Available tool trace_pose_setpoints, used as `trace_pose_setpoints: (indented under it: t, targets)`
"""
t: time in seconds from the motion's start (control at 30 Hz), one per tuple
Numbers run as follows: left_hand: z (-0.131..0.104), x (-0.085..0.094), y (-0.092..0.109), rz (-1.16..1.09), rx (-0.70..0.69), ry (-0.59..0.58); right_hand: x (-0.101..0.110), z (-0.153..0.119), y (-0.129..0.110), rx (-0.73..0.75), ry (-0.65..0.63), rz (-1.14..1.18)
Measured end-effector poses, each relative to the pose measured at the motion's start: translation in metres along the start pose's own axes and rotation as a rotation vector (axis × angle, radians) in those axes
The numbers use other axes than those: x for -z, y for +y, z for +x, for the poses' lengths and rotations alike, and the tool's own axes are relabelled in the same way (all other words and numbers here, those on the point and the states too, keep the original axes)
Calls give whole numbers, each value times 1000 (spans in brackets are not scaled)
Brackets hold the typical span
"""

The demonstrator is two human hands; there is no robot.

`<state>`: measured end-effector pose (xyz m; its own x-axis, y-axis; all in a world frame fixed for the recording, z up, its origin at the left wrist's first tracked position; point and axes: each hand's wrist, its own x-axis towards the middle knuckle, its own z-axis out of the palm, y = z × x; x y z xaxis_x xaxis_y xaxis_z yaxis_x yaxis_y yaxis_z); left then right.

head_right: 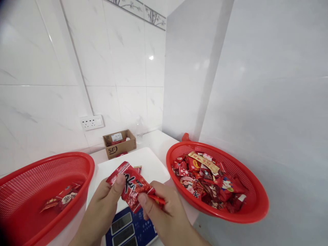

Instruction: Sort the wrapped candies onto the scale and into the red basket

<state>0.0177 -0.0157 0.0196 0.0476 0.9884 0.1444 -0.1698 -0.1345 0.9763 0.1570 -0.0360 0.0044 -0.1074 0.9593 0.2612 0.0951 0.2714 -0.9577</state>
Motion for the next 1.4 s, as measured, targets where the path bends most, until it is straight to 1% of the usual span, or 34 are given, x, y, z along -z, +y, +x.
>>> trace_pose_setpoints:
  t: [0.07, 0.17, 0.23, 0.27, 0.3, 0.37, 0.43, 0.5, 0.57, 0.63, 0.7, 0.77, 0.83, 0.9, 0.93, 1.03, 1.13, 1.2, 1.3, 1.4]
  targets:
    - [2, -1, 0, -9, -6, 14, -1, 1, 2, -4, 4, 5]
    - [5, -3, -3, -27, -22, -1, -2, 4, 9, 23, -9, 11]
    - [9, -2, -5, -5, -57, -4, -1, 7, 14, 63, -23, 5]
    - [11, 0, -6, 21, -96, 4, 0, 9, 16, 75, -24, -1]
    - [13, 3, -7, 54, -156, 30, 0, 11, 19, 74, -22, -10]
    - [18, 11, -7, 100, -316, 136, 0, 16, 23, 36, -20, -33]
    - [22, 20, -5, 58, -471, 256, -2, 22, 28, -16, -43, -60]
    - [23, 27, 0, -32, -555, 331, -6, 27, 32, -63, -80, -96]
    - [22, 31, 6, -108, -594, 351, -11, 32, 38, -117, -117, -148]
    - [20, 33, 11, -152, -617, 353, -15, 36, 45, -139, -174, -255]
    - [18, 33, 13, -174, -629, 350, -17, 39, 50, -106, -219, -423]
    - [16, 32, 13, -172, -630, 348, -15, 40, 52, -83, -221, -579]
    - [14, 30, 13, -159, -633, 347, -11, 39, 50, -116, -201, -653]
    - [13, 29, 13, -148, -628, 344, -6, 36, 46, -151, -191, -678]
    - [13, 28, 14, -145, -626, 339, -4, 36, 44, -145, -187, -687]
    - [11, 26, 15, -147, -623, 322, 0, 36, 42, -61, -196, -724]
    - [9, 26, 14, -145, -615, 308, 0, 43, 46, -26, -247, -789]
    - [9, 26, 12, -136, -606, 299, -2, 50, 51, -38, -232, -812]
    - [10, 26, 11, -122, -611, 302, -4, 56, 56, -24, -176, -759]
    - [11, 25, 12, -117, -619, 301, 1, 54, 57, 40, -166, -703]
